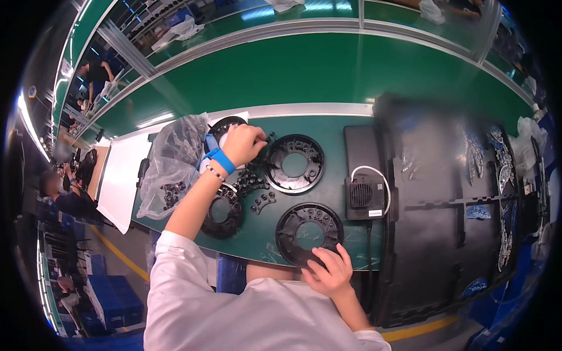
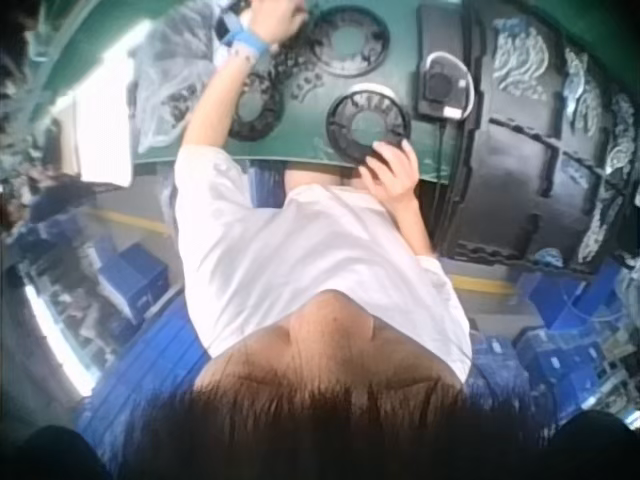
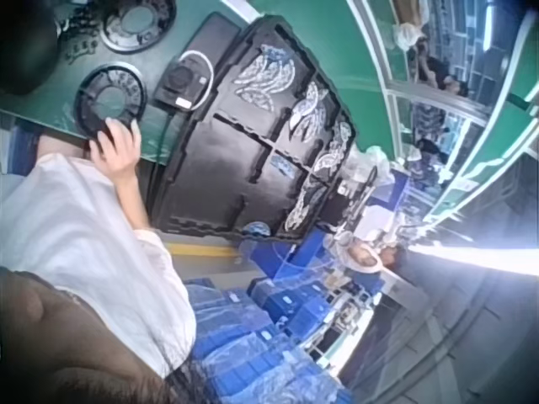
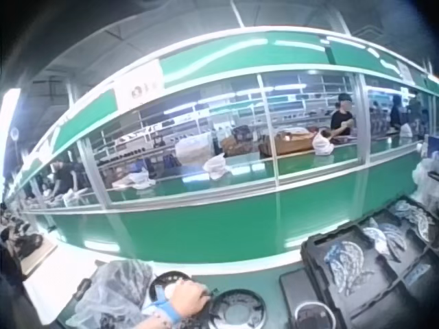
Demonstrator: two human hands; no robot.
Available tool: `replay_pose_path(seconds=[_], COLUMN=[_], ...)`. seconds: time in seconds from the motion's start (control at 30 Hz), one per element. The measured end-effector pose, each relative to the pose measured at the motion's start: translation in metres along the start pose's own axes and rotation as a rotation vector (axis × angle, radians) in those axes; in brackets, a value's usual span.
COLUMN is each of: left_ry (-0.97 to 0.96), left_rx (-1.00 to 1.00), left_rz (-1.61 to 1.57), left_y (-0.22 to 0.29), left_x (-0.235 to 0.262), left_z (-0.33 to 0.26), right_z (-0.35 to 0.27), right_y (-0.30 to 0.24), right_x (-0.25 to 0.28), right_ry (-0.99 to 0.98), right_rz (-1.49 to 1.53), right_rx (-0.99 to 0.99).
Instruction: The person assembles circular lighting components by retrieving plastic bases, inserting rubber grommets, pressing curved LED circuit boards into the bases by hand, and placing the assembled units onto a conveyor belt.
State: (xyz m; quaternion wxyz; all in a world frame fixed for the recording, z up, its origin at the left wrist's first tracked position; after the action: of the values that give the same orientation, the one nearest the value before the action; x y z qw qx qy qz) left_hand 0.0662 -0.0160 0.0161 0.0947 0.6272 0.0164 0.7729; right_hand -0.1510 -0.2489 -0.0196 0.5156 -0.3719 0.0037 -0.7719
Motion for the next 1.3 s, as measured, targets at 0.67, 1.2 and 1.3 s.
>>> replay_pose_path(seconds=[0.67,1.2,1.3], left_ry=[-0.208,0.387,0.422], left_rx=[-0.085,-0.088,-0.064], left_rz=[0.214,-0.102,-0.03], left_y=[0.007,-0.018,-0.05], left_x=[-0.033,0.061,0.068], left_z=[0.021,0.009,0.011], right_z=[0.003,0.001,0.001], right_y=[-0.002,-0.001,0.0], right_x=[-0.001,-0.001,-0.002], right_ry=[-0.016,-0.008,-0.006], right_rz=[-0.023,-0.05,-0.049], right_rx=[-0.013,0.012,0.029])
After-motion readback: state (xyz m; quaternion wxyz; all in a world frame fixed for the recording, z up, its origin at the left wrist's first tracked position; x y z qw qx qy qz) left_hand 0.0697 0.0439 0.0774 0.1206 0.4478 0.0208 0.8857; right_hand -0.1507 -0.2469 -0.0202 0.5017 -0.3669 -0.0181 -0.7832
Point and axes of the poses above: each hand's wrist, its own z-axis towards the middle knuckle, its own x-axis out of the back of the hand, y = z × x, the point moved 7 cm from there along z, towards the middle knuckle, and after that the axes turned 8 degrees about x, right-handed, at the moved point
